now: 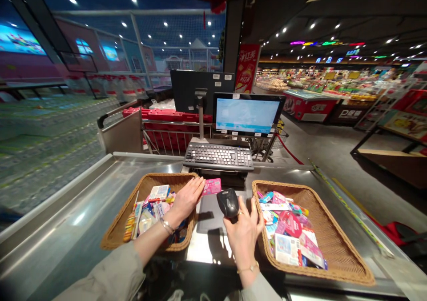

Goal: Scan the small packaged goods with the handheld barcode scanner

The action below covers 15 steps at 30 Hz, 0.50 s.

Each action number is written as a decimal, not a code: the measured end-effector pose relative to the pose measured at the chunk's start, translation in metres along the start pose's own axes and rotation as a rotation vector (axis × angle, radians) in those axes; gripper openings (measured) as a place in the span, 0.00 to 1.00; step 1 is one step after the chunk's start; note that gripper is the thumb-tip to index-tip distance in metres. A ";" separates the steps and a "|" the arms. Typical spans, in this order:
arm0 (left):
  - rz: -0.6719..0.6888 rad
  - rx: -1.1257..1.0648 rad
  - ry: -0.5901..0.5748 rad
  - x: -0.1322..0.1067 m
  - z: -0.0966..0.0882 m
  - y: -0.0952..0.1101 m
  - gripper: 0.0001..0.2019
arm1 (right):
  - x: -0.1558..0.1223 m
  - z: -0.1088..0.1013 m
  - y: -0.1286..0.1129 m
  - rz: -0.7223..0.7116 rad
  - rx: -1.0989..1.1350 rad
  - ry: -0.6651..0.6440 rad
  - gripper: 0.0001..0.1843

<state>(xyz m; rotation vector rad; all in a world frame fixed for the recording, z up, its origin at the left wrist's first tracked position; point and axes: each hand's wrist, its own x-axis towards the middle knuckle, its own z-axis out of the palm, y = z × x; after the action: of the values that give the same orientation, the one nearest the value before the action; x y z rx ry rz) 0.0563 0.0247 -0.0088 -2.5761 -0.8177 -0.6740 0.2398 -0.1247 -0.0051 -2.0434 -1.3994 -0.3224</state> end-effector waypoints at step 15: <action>-0.009 -0.008 0.015 0.004 0.007 0.005 0.23 | 0.000 -0.005 0.000 -0.012 0.013 -0.004 0.17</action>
<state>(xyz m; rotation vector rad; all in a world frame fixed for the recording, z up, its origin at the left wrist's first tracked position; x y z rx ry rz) 0.0642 0.0261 -0.0129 -2.5732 -0.8244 -0.6994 0.2410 -0.1277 -0.0009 -2.0270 -1.4129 -0.3131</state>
